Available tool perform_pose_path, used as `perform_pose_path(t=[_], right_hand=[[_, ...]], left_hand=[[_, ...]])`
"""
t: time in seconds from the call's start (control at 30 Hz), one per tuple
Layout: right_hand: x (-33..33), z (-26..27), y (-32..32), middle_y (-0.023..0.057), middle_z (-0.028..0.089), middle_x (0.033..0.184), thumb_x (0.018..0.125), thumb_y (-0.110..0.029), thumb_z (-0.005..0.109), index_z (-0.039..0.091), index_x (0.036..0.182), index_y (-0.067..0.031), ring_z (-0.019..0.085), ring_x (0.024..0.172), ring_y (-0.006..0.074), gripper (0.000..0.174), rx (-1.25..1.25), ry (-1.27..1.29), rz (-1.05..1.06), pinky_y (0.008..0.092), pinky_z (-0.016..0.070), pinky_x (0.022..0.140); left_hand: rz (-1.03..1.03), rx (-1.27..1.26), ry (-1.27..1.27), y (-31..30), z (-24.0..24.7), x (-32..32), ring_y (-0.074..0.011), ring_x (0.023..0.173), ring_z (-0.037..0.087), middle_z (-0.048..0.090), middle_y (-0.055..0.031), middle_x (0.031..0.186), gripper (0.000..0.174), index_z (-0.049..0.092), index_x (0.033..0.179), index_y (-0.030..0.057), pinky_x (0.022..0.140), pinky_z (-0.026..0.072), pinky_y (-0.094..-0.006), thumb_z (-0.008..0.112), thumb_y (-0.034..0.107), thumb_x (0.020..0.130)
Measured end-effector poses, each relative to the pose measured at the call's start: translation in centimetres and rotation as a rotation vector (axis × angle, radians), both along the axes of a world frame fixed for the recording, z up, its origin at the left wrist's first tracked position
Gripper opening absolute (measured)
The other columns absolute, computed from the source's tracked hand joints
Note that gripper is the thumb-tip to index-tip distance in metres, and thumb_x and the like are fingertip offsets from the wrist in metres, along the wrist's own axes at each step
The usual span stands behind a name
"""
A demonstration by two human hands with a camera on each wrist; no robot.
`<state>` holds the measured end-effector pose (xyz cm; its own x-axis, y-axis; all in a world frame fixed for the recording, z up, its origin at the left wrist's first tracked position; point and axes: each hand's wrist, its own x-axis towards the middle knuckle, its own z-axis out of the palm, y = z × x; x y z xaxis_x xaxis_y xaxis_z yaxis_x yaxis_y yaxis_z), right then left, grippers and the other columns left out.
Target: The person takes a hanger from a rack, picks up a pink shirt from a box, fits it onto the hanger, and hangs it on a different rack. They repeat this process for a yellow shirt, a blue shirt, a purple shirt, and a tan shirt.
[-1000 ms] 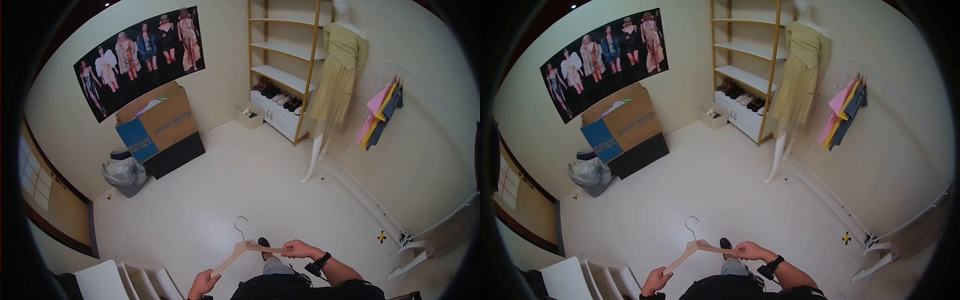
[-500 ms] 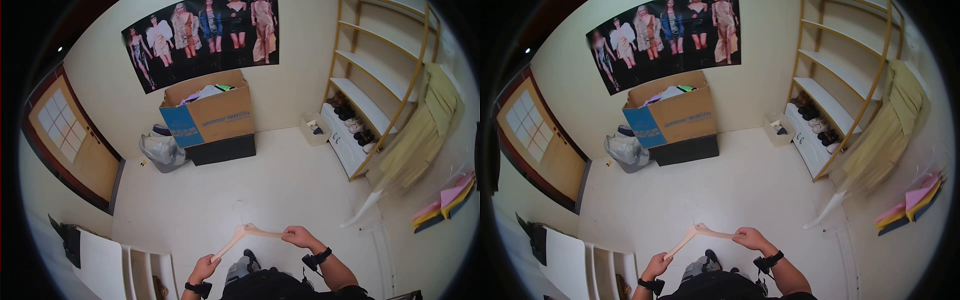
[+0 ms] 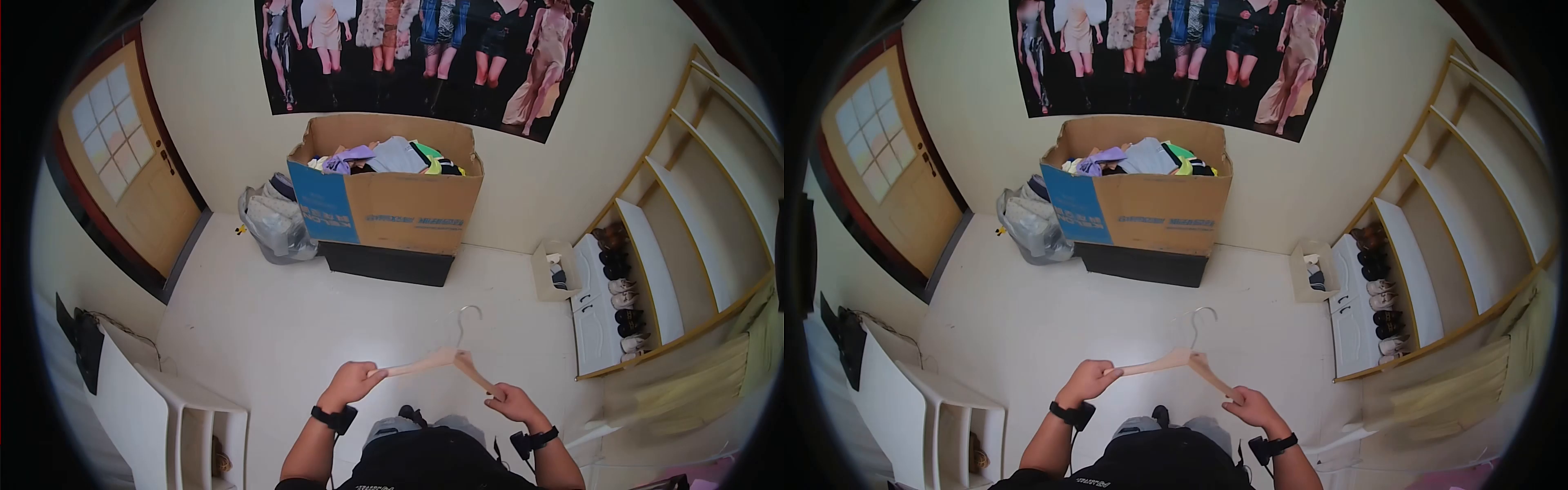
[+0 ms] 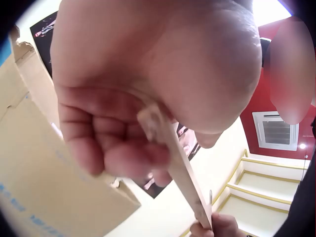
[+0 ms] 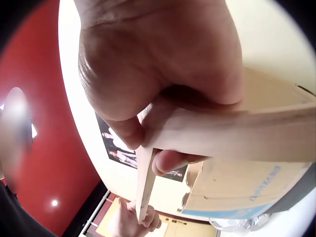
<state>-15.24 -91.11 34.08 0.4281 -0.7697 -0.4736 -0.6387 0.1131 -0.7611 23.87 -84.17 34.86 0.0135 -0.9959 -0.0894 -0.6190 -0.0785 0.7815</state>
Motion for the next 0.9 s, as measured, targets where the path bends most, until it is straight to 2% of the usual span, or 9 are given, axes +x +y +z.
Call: perform_pose_path(t=[0.2, 0.27, 0.4, 0.5, 0.57, 0.6, 0.77, 0.83, 0.9], right_hand=[[-0.1, -0.4, -11.9, 0.0008, 0.060, 0.077, 0.077, -0.023, 0.076, 0.062, 0.100, -0.0026, 0.056, 0.072, 0.0112, 0.034, -0.085, -0.051, -0.107, 0.0277, 0.0473, 0.067], [0.0, -0.4, -16.0, 0.0064, 0.065, 0.083, 0.074, -0.026, 0.079, 0.060, 0.106, -0.0012, 0.062, 0.079, 0.0168, 0.045, -0.071, -0.121, -0.118, 0.0304, 0.0505, 0.076], [2.0, 0.4, -25.7, 0.0058, 0.064, 0.092, 0.070, -0.023, 0.082, 0.059, 0.111, -0.0027, 0.060, 0.083, 0.0130, 0.051, -0.053, -0.109, 0.060, 0.0293, 0.0501, 0.081], [5.4, 1.0, -32.5, 0.0067, 0.062, 0.098, 0.075, -0.016, 0.079, 0.057, 0.116, -0.0027, 0.061, 0.087, 0.0149, 0.048, -0.054, -0.198, 0.205, 0.0298, 0.0496, 0.085], [8.0, 1.6, -36.6, 0.0067, 0.061, 0.101, 0.080, -0.007, 0.073, 0.055, 0.119, -0.0024, 0.062, 0.089, 0.0161, 0.043, 0.169, -0.548, 0.129, 0.0291, 0.0495, 0.085], [9.1, 1.9, -38.6, 0.0066, 0.060, 0.104, 0.085, -0.001, 0.063, 0.053, 0.121, -0.0024, 0.063, 0.087, 0.0154, 0.038, 0.142, -0.558, 0.201, 0.0292, 0.0509, 0.082], [12.7, 2.7, -47.0, 0.0092, 0.065, 0.093, 0.089, -0.005, 0.061, 0.056, 0.118, -0.0010, 0.062, 0.076, 0.0121, 0.031, 0.340, -0.599, 0.239, 0.0271, 0.0522, 0.073], [13.7, 3.2, -50.0, 0.0093, 0.066, 0.090, 0.089, -0.005, 0.060, 0.057, 0.116, 0.0005, 0.062, 0.073, 0.0123, 0.028, 0.416, -0.563, 0.295, 0.0269, 0.0522, 0.071], [14.6, 3.2, -52.0, 0.0103, 0.067, 0.085, 0.089, -0.004, 0.059, 0.059, 0.111, 0.0027, 0.063, 0.072, 0.0135, 0.023, 0.352, -0.604, 0.115, 0.0270, 0.0522, 0.069]], left_hand=[[-0.138, -0.083, -0.023, -12.9, 3.3, -1.1, -0.0324, 0.056, 0.054, 0.055, -0.0128, 0.059, 0.039, 0.061, 0.070, 0.0063, 0.053, 0.0426, -0.0401, 0.060, 0.040, 0.089], [-0.148, -0.053, -0.018, -16.2, 2.8, -1.1, -0.0323, 0.057, 0.055, 0.057, -0.0117, 0.060, 0.037, 0.062, 0.072, 0.0070, 0.054, 0.0437, -0.0396, 0.060, 0.041, 0.089], [-0.092, 0.030, -0.078, -22.8, 2.0, -0.9, -0.0322, 0.057, 0.056, 0.057, -0.0115, 0.059, 0.038, 0.061, 0.073, 0.0065, 0.054, 0.0440, -0.0396, 0.060, 0.040, 0.089], [-0.046, 0.059, -0.119, -27.1, 3.1, -0.9, -0.0323, 0.058, 0.057, 0.057, -0.0112, 0.060, 0.037, 0.062, 0.073, 0.0075, 0.054, 0.0445, -0.0399, 0.059, 0.041, 0.089], [-0.077, 0.027, -0.210, -30.4, 4.1, -0.6, -0.0321, 0.058, 0.058, 0.057, -0.0108, 0.059, 0.038, 0.062, 0.071, 0.0090, 0.054, 0.0449, -0.0401, 0.060, 0.043, 0.088], [-0.075, 0.033, -0.269, -32.0, 4.6, -0.2, -0.0319, 0.059, 0.058, 0.058, -0.0104, 0.060, 0.037, 0.062, 0.072, 0.0102, 0.055, 0.0454, -0.0402, 0.061, 0.044, 0.087], [-0.037, 0.017, -0.154, -39.5, 6.9, 3.2, -0.0318, 0.058, 0.058, 0.059, -0.0104, 0.061, 0.037, 0.062, 0.073, 0.0096, 0.055, 0.0458, -0.0389, 0.061, 0.043, 0.087], [-0.131, -0.001, -0.076, -43.2, 7.6, 5.5, -0.0317, 0.060, 0.058, 0.059, -0.0112, 0.062, 0.034, 0.063, 0.075, 0.0085, 0.055, 0.0458, -0.0373, 0.060, 0.040, 0.089], [-0.197, 0.022, 0.098, -47.4, 9.2, 9.5, -0.0308, 0.070, 0.061, 0.064, -0.0142, 0.077, 0.020, 0.066, 0.091, 0.0048, 0.065, 0.0487, -0.0353, 0.059, 0.023, 0.090]])
